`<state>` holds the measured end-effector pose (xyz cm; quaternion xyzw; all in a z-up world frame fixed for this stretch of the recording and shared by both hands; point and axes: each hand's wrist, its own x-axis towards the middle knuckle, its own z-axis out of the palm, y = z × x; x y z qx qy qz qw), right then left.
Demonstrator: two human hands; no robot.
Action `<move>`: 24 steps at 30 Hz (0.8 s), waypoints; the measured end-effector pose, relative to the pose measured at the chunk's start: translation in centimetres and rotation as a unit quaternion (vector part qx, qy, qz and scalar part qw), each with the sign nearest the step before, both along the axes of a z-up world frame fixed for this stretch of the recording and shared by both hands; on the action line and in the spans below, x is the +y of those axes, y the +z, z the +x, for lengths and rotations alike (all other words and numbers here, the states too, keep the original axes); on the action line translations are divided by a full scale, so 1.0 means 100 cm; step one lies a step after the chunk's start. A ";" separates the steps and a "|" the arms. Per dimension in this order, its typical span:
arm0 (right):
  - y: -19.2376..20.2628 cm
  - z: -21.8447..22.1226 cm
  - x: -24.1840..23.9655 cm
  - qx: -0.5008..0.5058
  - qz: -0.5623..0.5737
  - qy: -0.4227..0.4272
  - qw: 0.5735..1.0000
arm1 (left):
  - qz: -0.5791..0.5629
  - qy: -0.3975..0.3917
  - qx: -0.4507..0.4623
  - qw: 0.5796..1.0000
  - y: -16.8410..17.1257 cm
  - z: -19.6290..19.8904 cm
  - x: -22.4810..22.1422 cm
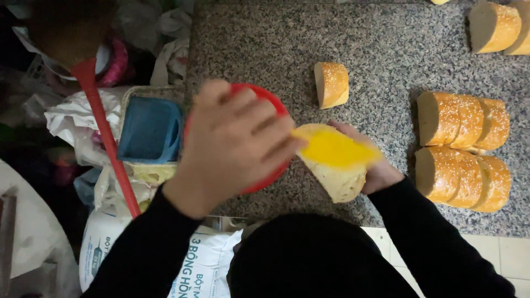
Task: Coating slices of bread with a liquid mixture using a spatula in a bakery setting.
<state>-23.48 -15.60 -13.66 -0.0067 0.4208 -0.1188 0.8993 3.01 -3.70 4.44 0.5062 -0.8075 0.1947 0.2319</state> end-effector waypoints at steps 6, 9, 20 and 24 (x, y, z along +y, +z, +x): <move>0.036 0.006 0.015 0.103 -0.148 0.031 0.983 | -0.047 0.105 -0.078 0.990 -0.013 0.006 -0.007; 0.037 0.008 0.017 0.100 -0.201 0.001 0.974 | 0.005 0.060 0.024 0.998 -0.006 -0.009 0.008; 0.033 -0.011 0.010 0.092 -0.186 0.005 0.978 | 0.099 0.165 0.099 0.976 -0.023 -0.028 0.036; 0.044 -0.019 0.005 0.060 -0.186 -0.044 0.980 | 0.376 0.170 0.227 0.882 -0.023 -0.026 0.051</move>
